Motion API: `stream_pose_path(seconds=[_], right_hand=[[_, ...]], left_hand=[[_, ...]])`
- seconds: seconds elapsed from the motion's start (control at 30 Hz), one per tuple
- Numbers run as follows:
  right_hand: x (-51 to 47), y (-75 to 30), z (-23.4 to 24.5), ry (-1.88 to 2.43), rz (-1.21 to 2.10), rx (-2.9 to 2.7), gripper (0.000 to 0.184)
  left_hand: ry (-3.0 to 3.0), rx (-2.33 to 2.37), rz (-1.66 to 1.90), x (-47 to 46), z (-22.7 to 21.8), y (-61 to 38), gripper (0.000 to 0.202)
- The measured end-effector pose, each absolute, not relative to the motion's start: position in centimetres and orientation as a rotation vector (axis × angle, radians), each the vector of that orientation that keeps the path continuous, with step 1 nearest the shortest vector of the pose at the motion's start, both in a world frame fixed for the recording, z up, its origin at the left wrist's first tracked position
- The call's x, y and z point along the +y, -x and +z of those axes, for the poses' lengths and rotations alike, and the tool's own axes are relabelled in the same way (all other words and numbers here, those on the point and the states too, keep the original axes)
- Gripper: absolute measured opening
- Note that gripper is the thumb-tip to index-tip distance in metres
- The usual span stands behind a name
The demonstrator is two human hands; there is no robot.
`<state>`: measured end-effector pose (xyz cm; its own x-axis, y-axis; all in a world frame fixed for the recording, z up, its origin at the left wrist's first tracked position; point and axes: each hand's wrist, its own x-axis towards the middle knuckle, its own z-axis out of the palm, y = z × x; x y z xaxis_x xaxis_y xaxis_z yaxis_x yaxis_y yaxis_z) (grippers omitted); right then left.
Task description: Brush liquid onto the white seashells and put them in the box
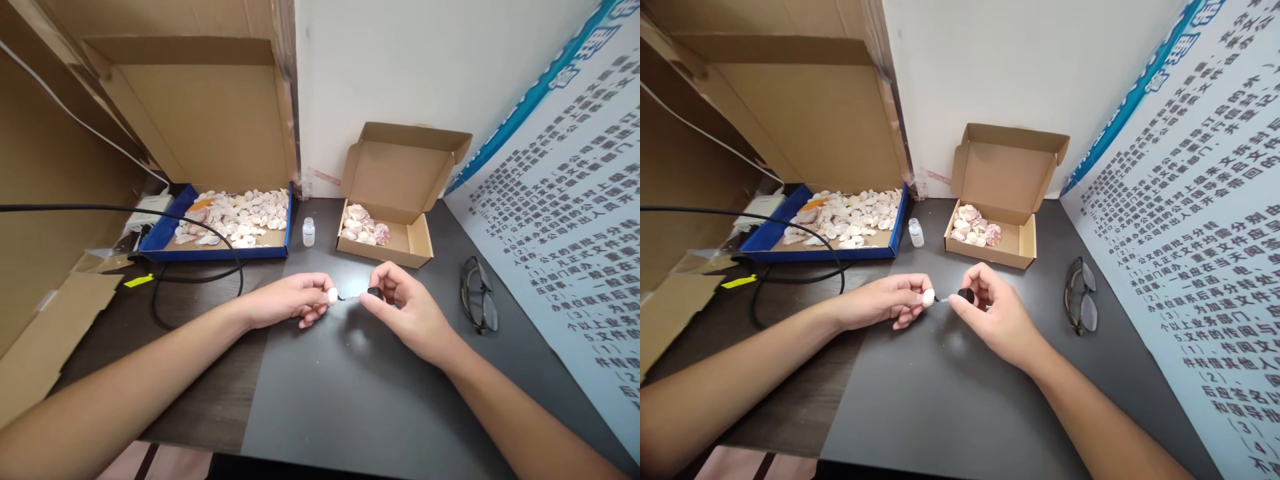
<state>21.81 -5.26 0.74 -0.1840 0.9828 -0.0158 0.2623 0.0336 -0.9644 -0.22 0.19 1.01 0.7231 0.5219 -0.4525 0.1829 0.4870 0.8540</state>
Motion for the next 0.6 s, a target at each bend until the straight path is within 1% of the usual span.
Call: stream_pose_path(seconds=[0.07,0.2,0.33,0.47,0.6], right_hand=[[-5.26,-21.8,0.78,1.249,1.266,-1.513,0.025],[-5.21,-21.81,0.74,1.298,1.171,-1.552,0.024],[-5.21,-21.79,0.68,1.248,1.221,-1.495,0.024],[-5.34,-21.73,0.57,1.34,1.09,-1.598,0.023],[-5.44,-21.77,0.5,1.263,1.185,-1.556,0.024]], left_hand=[[-1.065,0.77,0.235,0.17,1.04,0.21,0.02],[-1.071,0.778,0.233,0.13,1.14,0.2,0.022],[-1.079,0.78,0.23,0.11,1.19,0.2,0.024],[-1.078,0.783,0.232,0.11,1.17,0.21,0.024],[-1.079,0.777,0.227,0.11,1.22,0.23,0.023]])
